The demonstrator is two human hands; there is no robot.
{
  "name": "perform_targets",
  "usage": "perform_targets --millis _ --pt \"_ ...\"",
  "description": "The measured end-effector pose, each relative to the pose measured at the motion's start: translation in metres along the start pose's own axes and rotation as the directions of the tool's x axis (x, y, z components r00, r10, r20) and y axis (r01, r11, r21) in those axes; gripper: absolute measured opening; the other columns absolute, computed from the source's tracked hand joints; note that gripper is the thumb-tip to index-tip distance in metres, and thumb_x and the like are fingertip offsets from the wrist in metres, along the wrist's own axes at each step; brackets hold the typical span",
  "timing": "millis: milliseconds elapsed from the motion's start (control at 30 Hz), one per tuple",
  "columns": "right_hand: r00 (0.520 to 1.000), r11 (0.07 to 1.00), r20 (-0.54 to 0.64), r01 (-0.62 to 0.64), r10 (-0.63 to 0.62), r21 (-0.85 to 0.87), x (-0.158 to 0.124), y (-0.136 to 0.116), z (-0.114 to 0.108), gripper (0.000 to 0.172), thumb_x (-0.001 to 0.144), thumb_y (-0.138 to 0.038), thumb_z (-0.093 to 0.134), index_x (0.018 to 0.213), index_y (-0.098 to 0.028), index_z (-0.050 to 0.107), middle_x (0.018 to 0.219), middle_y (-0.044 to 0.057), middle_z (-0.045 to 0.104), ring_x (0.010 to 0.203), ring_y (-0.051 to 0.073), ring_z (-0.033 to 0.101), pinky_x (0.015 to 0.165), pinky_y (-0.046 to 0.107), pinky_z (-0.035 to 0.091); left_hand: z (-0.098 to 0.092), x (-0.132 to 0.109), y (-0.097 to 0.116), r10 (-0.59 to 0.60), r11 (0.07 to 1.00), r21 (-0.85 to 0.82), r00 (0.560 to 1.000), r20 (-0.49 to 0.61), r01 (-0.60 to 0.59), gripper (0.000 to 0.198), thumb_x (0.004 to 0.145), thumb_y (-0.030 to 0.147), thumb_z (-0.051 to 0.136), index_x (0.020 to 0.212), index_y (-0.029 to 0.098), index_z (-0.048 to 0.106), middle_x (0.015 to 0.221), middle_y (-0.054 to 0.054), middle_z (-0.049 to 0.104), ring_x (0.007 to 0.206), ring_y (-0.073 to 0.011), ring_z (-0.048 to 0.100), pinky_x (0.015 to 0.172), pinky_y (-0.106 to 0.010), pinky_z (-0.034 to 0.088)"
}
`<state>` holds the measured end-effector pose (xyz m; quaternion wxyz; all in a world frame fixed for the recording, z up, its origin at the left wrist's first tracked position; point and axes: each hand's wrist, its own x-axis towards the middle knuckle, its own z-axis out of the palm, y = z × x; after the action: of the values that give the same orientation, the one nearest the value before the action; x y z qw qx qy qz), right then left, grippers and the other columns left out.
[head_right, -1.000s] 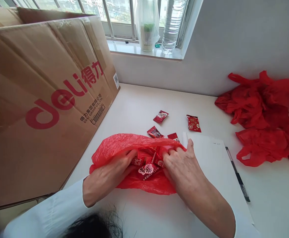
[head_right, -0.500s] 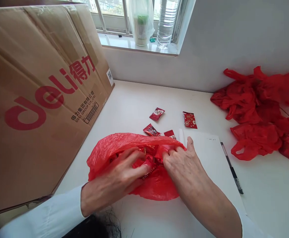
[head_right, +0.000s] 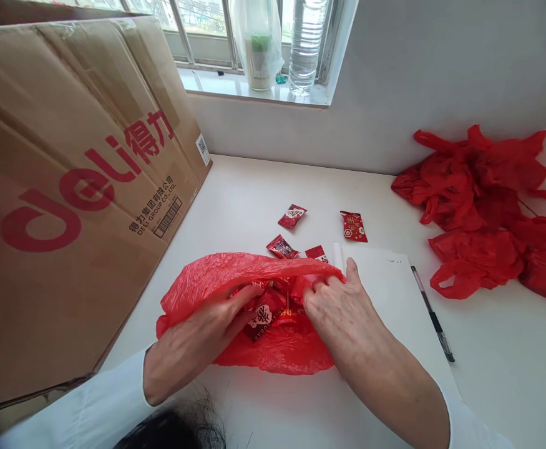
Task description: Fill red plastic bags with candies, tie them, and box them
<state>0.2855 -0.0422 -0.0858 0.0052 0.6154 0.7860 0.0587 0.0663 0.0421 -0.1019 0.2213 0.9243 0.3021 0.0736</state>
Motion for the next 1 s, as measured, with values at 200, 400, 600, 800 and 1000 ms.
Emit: perform_targets --millis 200,400,600,800,1000 --pt "0.995 0.997 0.091 -0.036 0.030 0.067 0.010 0.001 -0.010 0.031 0.072 0.009 0.041 0.074 -0.018 0.056 0.068 -0.002 0.058 0.063 0.015 0.055 0.099 0.056 0.029 -0.007 0.000 -0.006 -0.069 0.996 -0.054 0.987 0.142 0.077 0.035 0.096 0.024 0.035 0.128 0.025 0.048 0.096 -0.003 0.068 0.065 -0.0157 0.067 0.050 -0.022 0.048" --pt "0.993 0.986 0.098 -0.083 0.070 0.144 0.019 0.007 -0.006 0.025 0.082 0.000 0.040 0.078 -0.020 0.054 0.073 -0.002 0.061 0.071 0.016 0.058 0.098 0.054 0.027 -0.018 0.000 -0.006 0.013 0.990 -0.140 0.988 0.153 0.008 0.032 0.099 0.023 0.029 0.119 0.027 0.054 0.107 0.000 0.067 0.086 -0.0163 0.067 0.072 -0.027 0.054" --pt "0.997 0.968 0.072 -0.026 0.008 0.249 0.028 0.006 -0.009 0.026 0.086 -0.004 0.036 0.081 -0.021 0.055 0.077 -0.001 0.063 0.073 0.015 0.059 0.099 0.054 0.030 -0.034 0.009 0.001 0.064 0.962 -0.256 0.991 -0.119 -0.093 0.038 0.098 0.014 0.036 0.133 0.027 0.039 0.129 -0.001 0.056 0.114 -0.0127 0.054 0.097 -0.026 0.045" --pt "0.994 0.975 0.099 -0.067 0.047 0.210 0.018 0.012 -0.001 0.034 0.088 -0.005 0.035 0.104 -0.024 0.058 0.097 0.003 0.067 0.094 0.019 0.062 0.101 0.057 0.032 -0.043 0.007 0.002 0.126 0.974 -0.172 0.981 -0.146 -0.150 0.041 0.095 0.004 0.033 0.125 0.026 0.050 0.126 -0.001 0.056 0.115 -0.0123 0.052 0.096 -0.026 0.046" --pt "0.988 0.980 -0.042 0.155 -0.151 0.127 -0.007 0.028 0.019 0.054 0.088 -0.009 0.037 0.138 -0.029 0.039 0.132 0.005 0.054 0.124 0.022 0.048 0.108 0.050 0.032 -0.076 -0.007 0.002 0.168 0.969 0.162 0.978 0.121 -0.187 0.050 0.088 -0.004 0.035 0.123 0.028 0.052 0.132 -0.002 0.053 0.121 -0.0183 0.050 0.099 -0.034 0.048"
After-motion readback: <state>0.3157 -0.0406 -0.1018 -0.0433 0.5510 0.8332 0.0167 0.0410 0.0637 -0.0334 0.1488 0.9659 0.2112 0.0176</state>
